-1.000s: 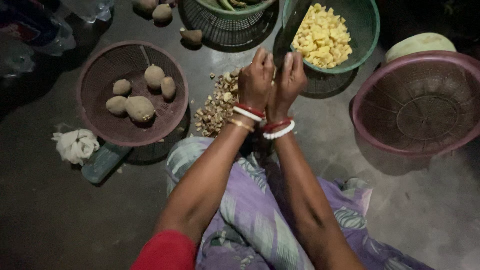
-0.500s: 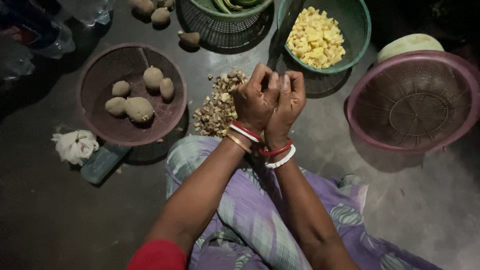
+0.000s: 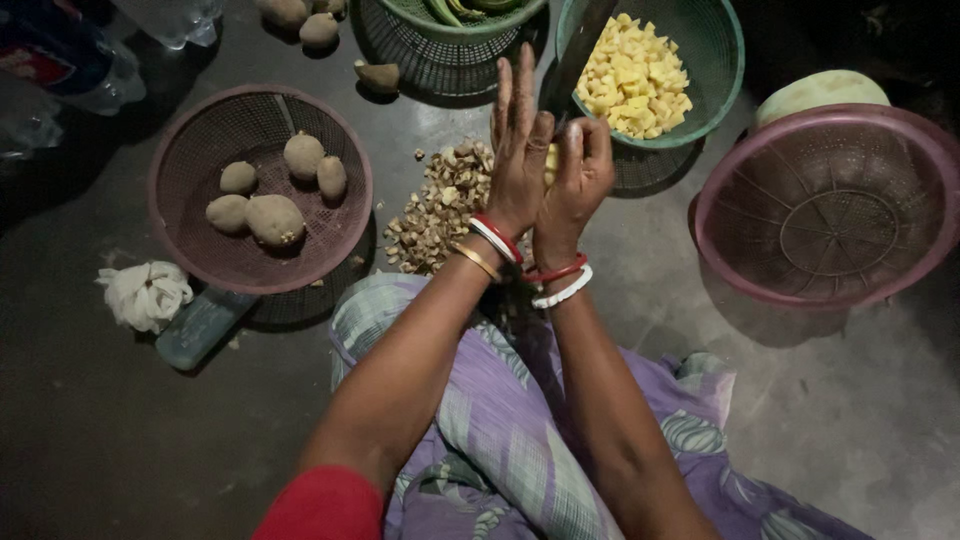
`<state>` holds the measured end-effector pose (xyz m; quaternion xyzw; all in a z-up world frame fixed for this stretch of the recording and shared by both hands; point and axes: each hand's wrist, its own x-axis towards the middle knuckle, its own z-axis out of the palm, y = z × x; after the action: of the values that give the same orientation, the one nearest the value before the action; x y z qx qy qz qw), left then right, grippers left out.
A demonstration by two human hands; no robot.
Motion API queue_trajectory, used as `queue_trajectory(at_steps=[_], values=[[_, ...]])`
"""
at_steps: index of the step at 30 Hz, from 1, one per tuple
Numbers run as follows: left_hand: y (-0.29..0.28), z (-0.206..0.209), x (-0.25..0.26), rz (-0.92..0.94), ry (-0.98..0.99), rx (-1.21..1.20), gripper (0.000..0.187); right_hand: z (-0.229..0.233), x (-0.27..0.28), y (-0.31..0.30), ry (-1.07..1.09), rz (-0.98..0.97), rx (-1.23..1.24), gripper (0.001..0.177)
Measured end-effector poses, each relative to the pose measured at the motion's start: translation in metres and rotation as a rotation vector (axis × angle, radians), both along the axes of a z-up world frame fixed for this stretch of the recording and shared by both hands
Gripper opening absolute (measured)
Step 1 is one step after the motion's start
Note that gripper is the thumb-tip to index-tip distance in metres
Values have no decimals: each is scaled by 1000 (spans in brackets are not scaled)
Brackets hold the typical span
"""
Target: The person sits on the floor and uses a traditional vertical blade tool to peel potatoes, placing the peeled pieces into a basket. The person then picks up okra pods and trims their ends using the same tool.
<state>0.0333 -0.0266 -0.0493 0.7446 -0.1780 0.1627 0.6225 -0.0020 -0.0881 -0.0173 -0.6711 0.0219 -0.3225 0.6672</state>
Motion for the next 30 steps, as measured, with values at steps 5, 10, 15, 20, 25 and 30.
queue_trajectory(at_steps=[5,10,15,20,25,30], values=[[2,-9,4,-121,14,-24,73,-4,4,-2,-31,-47,-184,24],[5,-13,8,-204,83,-5,75,-9,10,-3,-71,-113,-271,24],[1,-33,20,-210,151,-5,75,-21,15,-3,52,-131,-212,23],[-7,-56,34,-225,252,-51,77,-30,26,-8,33,-61,-192,24],[-4,-44,24,-288,216,-164,78,-21,18,-9,218,-27,-103,26],[3,-7,-17,-159,94,-53,86,-6,-22,1,29,23,28,32]])
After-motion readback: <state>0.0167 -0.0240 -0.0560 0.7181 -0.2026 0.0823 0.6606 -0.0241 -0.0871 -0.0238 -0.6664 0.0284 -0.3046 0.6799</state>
